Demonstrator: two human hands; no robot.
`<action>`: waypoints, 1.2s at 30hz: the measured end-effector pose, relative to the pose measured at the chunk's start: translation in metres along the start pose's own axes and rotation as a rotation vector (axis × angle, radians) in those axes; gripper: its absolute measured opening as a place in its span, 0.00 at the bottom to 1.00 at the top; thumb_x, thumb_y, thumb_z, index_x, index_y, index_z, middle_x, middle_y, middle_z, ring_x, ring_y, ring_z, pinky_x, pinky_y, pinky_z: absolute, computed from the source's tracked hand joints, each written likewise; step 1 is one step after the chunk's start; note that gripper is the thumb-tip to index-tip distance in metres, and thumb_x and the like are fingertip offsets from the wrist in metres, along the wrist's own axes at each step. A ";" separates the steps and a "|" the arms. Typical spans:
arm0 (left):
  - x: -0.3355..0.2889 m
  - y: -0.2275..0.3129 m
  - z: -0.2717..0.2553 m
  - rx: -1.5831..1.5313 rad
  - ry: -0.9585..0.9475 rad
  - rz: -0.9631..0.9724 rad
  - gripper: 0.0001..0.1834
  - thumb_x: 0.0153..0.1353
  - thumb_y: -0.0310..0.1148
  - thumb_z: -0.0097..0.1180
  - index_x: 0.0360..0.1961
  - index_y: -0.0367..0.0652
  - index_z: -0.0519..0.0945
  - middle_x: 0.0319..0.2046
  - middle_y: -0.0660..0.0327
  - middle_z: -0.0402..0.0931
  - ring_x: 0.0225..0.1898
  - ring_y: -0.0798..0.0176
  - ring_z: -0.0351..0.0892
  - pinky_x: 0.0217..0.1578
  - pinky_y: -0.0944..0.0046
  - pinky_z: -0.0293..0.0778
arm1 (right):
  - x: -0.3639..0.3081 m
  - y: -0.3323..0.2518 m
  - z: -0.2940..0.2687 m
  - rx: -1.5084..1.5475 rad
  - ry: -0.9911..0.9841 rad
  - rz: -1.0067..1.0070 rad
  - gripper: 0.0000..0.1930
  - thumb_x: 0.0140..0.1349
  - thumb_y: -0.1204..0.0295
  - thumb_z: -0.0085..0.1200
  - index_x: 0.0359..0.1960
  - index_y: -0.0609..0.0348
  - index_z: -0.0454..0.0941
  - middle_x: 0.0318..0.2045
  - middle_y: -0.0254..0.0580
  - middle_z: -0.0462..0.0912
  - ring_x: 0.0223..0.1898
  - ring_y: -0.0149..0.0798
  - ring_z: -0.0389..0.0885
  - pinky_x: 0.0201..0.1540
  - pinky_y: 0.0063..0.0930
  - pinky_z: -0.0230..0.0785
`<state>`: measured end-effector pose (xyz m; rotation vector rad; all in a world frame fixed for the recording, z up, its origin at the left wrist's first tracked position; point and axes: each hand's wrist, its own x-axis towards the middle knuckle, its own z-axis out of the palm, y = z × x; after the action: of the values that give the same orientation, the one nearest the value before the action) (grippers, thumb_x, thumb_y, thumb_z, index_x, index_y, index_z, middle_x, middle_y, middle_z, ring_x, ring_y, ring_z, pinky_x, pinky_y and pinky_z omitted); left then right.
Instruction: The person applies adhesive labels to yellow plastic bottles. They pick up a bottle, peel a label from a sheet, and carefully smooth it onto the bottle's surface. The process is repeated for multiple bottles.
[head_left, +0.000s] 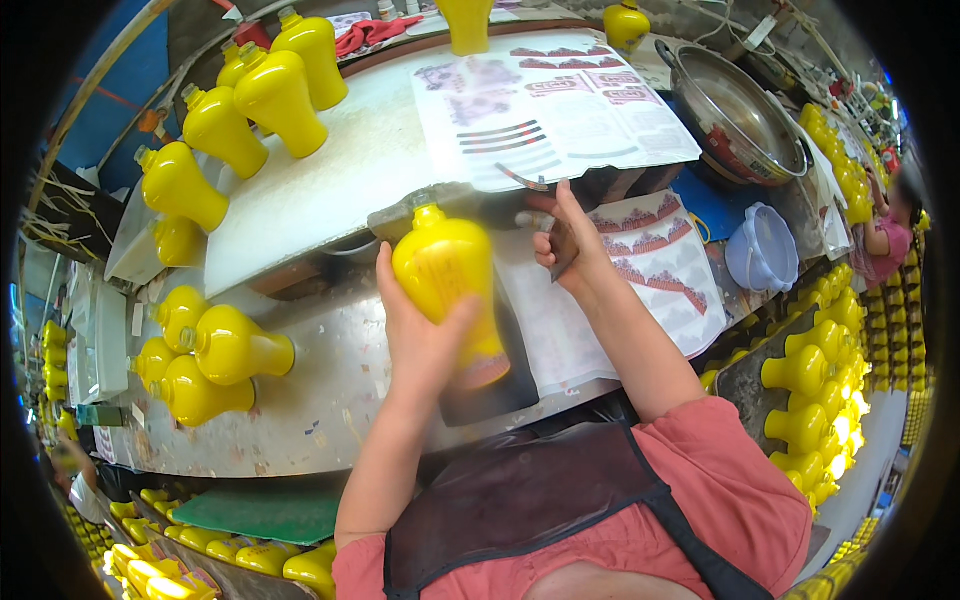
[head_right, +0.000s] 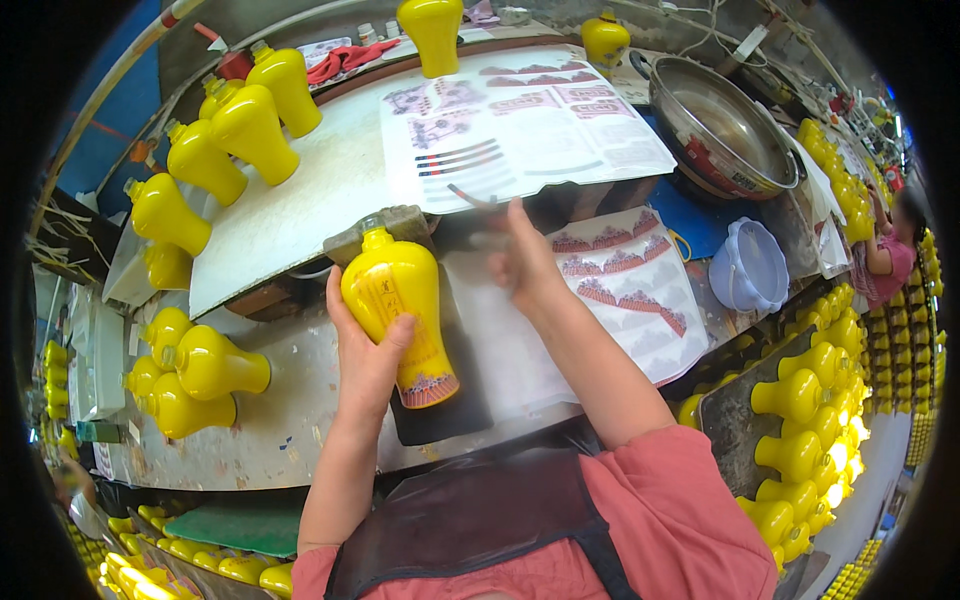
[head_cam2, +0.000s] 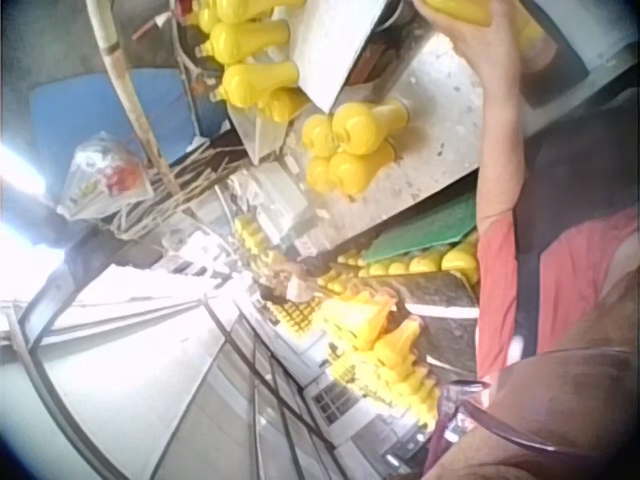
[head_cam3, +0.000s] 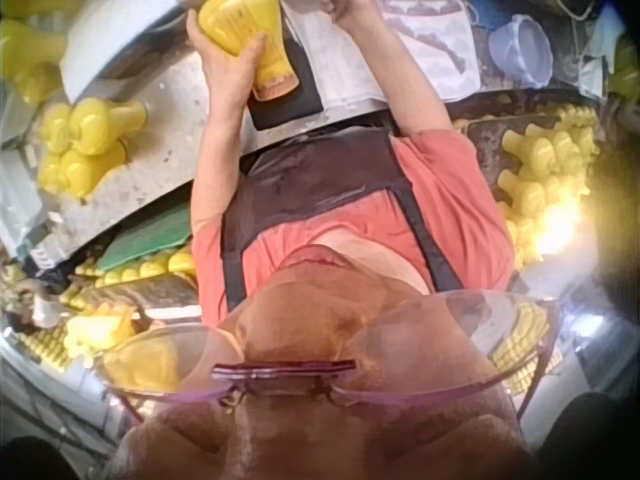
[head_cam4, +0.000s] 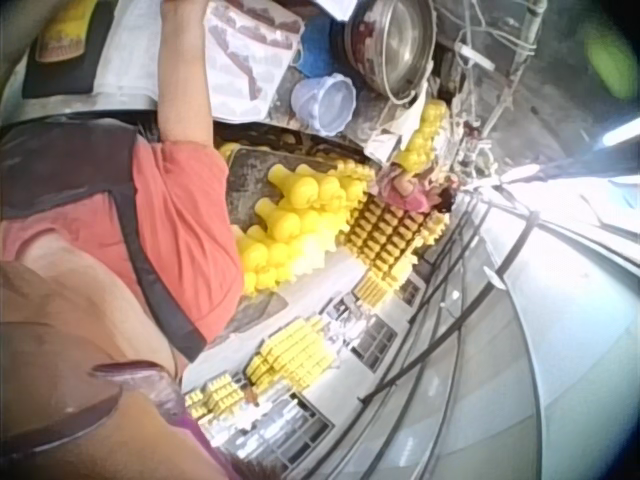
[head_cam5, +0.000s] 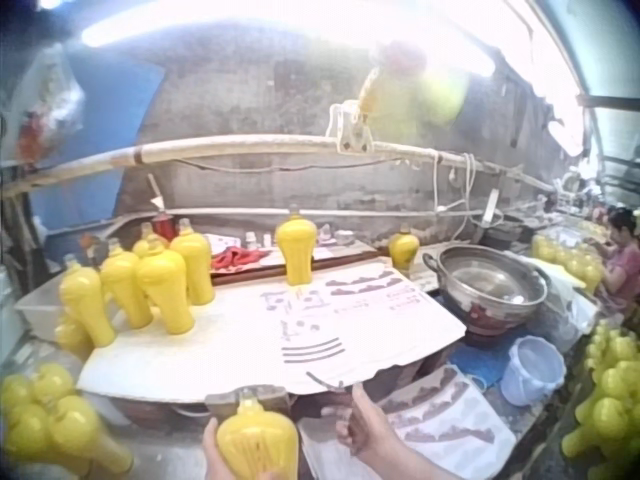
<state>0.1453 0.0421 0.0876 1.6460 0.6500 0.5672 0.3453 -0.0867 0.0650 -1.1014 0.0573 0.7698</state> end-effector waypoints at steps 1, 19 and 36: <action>0.000 -0.001 0.000 -0.019 0.015 0.020 0.56 0.58 0.39 0.67 0.79 0.39 0.45 0.72 0.40 0.57 0.71 0.43 0.64 0.70 0.49 0.63 | 0.002 -0.002 0.001 0.028 -0.049 0.035 0.30 0.70 0.43 0.58 0.55 0.60 0.74 0.36 0.41 0.80 0.22 0.25 0.67 0.22 0.20 0.57; 0.010 0.078 0.001 -0.020 -0.166 0.364 0.22 0.78 0.39 0.42 0.60 0.38 0.81 0.50 0.62 0.76 0.44 0.71 0.68 0.47 0.71 0.66 | -0.071 -0.076 0.040 -0.762 -0.266 -0.517 0.09 0.67 0.69 0.65 0.39 0.64 0.90 0.22 0.28 0.83 0.18 0.17 0.73 0.21 0.14 0.61; 0.047 0.061 -0.049 -0.199 -0.177 -0.087 0.07 0.68 0.33 0.65 0.38 0.41 0.83 0.35 0.70 0.80 0.36 0.77 0.71 0.42 0.73 0.67 | -0.049 -0.039 0.080 -0.409 -0.341 -0.229 0.09 0.69 0.68 0.63 0.34 0.61 0.82 0.17 0.27 0.78 0.17 0.20 0.72 0.20 0.16 0.62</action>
<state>0.1517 0.1019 0.1561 1.4552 0.5152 0.4045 0.3061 -0.0561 0.1532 -1.3180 -0.5264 0.7703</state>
